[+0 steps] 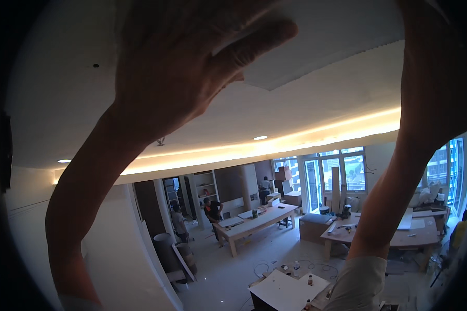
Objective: The person holds a drywall piece against a ceiling opening to mark it with a pencil, measures and marks cut lines on the piece at a table using a ruler and pencil, and cuts the piece with a utility knife.
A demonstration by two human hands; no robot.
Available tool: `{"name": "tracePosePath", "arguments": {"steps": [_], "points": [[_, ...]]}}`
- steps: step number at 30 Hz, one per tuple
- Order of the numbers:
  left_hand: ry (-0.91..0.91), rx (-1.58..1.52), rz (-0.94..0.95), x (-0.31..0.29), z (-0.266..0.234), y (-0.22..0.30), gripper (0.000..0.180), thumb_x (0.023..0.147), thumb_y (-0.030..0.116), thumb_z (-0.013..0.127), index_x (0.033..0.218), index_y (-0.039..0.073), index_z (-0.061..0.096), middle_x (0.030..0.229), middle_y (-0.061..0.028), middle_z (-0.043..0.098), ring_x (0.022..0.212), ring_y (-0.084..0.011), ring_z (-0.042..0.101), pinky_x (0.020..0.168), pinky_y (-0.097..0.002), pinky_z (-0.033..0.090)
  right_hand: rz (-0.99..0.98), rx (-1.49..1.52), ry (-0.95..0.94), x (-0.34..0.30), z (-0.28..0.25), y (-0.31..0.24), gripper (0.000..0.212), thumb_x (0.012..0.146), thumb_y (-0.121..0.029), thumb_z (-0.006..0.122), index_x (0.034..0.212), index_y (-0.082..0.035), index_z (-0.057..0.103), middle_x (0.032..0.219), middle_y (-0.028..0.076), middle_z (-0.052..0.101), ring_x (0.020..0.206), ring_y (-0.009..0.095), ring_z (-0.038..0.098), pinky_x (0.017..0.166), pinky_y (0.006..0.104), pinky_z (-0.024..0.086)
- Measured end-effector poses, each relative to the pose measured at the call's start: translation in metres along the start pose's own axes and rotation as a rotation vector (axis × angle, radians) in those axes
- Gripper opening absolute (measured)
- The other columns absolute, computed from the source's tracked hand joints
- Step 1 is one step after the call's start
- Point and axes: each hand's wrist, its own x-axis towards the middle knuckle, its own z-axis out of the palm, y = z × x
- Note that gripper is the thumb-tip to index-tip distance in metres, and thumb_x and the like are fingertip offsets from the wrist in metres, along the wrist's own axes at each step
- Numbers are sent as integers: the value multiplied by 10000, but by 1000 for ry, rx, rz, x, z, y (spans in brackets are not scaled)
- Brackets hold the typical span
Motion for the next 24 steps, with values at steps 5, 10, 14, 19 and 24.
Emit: {"name": "tracePosePath", "arguments": {"steps": [5,10,14,19,24], "points": [[102,-124,-142,3,5,-2,386,884,385,743,1241,237,738,1372,94,615,1339,-120,508,1127,-329,441,-237,-535,-244,-2,-64,13,670,954,137,590,1505,-242,548,1384,21,684,1314,226,631,977,419,595],[-378,-95,-118,9,-31,5,422,971,443,638,1354,268,673,1494,187,520,1490,-96,347,1255,-319,312,195,744,35,-8,-90,-14,273,990,-301,668,1182,-108,688,1146,178,732,1008,283,721,772,365,588],[-127,-200,-321,8,-28,18,449,981,459,624,1387,267,649,1516,172,510,1494,-101,346,1282,-317,266,-29,1775,-235,25,-90,-35,732,871,-663,721,1203,-14,659,871,296,672,732,325,644,602,341,475],[-399,-86,-252,7,-39,14,476,975,426,630,1427,276,613,1577,144,460,1527,-73,295,1322,-324,180,154,1794,-709,67,-99,-72,1087,732,-898,606,1306,25,642,1016,185,677,884,286,668,659,371,574],[-392,-65,-301,4,-38,26,475,956,387,649,1424,316,614,1604,176,418,1527,-51,287,1319,-276,183,-279,1237,-530,97,-83,-91,764,995,-626,529,1386,27,592,993,249,718,788,305,716,631,375,587]]}}
